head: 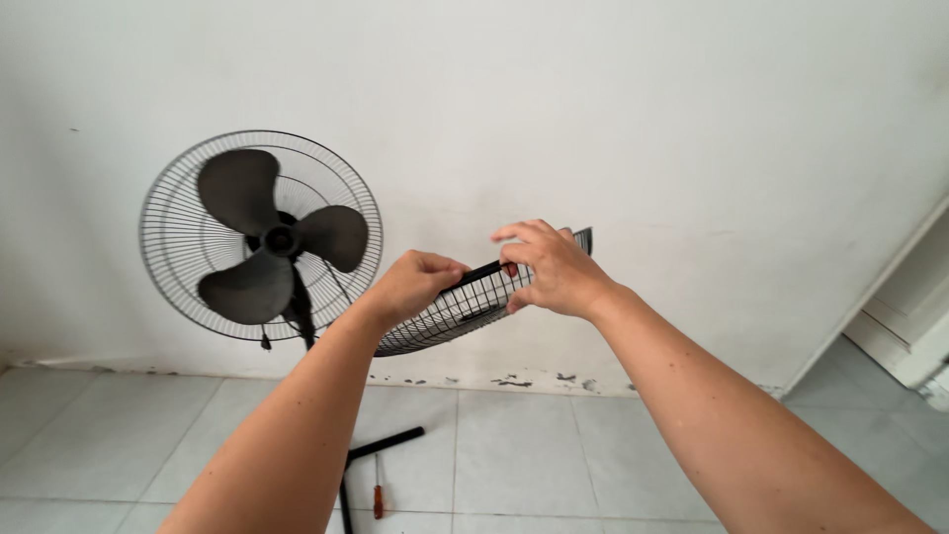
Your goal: The person disassembles a standing electric fan by removing the front grille, fan blades, and rear grille, then uses a screwdriver to loosen screws on the motor housing and neck. The components are placed on the floor as they are removed.
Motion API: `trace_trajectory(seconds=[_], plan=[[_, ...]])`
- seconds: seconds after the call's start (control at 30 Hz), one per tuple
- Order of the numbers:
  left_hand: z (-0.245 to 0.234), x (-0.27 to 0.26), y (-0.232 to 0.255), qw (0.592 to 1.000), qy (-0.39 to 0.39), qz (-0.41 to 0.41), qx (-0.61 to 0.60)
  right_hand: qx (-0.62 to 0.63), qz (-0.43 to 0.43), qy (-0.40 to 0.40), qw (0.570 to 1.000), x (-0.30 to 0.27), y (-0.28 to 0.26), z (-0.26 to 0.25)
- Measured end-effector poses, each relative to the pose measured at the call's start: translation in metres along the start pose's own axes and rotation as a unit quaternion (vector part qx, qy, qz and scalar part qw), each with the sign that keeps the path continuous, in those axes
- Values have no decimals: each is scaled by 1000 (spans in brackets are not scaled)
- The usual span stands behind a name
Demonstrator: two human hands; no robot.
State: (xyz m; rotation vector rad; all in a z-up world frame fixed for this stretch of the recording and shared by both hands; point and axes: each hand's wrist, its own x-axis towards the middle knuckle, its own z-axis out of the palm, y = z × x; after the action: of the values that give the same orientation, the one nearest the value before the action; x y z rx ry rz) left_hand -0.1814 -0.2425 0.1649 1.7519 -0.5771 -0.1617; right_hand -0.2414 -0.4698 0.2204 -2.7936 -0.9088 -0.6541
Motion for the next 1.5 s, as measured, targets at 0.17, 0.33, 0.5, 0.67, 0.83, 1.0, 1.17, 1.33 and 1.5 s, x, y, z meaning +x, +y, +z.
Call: trace_trajectory(seconds=[0.17,0.33,0.5,0.67,0.83,1.0,1.17,1.33,1.5], plan=[[23,2,11,970,-56,37,233,-15,80,-27,996,-10,9,3],[27,4,11,938,-65,42,337,-6,117,-44,992,-7,6,12],[21,7,-14,926,-53,40,371,9,225,-180,958,13,6,28],[12,21,-44,889,-128,38,438,31,268,-314,910,26,22,61],[-8,39,-82,860,-160,96,475,88,275,-275,917,14,25,117],[-21,51,-129,872,-150,117,451,71,293,-242,922,11,22,163],[-15,59,-171,872,-132,119,456,62,287,-261,920,9,31,201],[8,61,-226,870,-137,68,468,81,247,-264,929,-16,51,254],[46,53,-297,884,-108,48,453,89,217,-271,934,-54,73,321]])
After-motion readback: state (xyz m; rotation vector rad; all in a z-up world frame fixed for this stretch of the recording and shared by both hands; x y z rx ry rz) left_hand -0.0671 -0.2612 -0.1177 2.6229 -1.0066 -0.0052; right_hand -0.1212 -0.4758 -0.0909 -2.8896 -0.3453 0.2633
